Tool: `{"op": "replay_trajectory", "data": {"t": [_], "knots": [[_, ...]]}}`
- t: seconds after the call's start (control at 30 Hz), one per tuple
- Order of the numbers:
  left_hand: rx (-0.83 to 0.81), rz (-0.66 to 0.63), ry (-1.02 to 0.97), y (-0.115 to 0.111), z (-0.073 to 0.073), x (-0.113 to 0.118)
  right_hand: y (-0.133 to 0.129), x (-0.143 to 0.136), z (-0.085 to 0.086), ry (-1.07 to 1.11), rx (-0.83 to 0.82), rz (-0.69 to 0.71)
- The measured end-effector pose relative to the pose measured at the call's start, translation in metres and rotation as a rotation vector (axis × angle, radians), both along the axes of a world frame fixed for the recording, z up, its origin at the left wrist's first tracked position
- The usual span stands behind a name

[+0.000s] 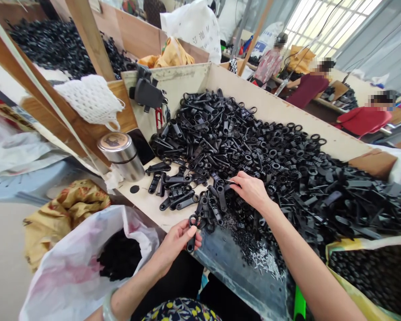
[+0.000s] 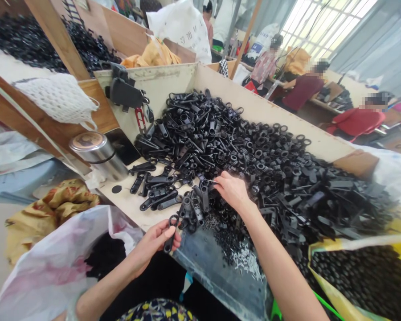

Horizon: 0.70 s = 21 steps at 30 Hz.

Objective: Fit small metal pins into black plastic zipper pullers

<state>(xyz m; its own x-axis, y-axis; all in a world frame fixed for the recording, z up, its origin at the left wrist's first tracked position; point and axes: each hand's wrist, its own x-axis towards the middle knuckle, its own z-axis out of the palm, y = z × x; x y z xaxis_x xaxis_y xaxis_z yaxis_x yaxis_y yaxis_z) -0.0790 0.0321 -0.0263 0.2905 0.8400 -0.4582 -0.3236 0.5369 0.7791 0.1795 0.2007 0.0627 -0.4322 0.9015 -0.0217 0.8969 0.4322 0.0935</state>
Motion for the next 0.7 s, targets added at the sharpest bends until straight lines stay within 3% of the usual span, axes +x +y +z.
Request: {"op": "replay_trajectory", "data": {"t": [0.23,0.37,0.53,0.7], "knots": [[0.018,-0.02,0.024,-0.001,0.005,-0.001,-0.025,0.016,0.013,0.026,0.21,0.031],[0.022,-0.008,0.024,-0.001,0.005,-0.001,-0.04,0.033,0.022,0.117,0.251,-0.071],[0.007,-0.009,0.066,-0.001,0.004,0.0,-0.053,0.049,0.017,0.222,0.235,-0.18],[0.011,0.008,0.07,-0.001,0.004,0.001,-0.075,0.033,0.007,0.433,0.168,-0.271]]}}
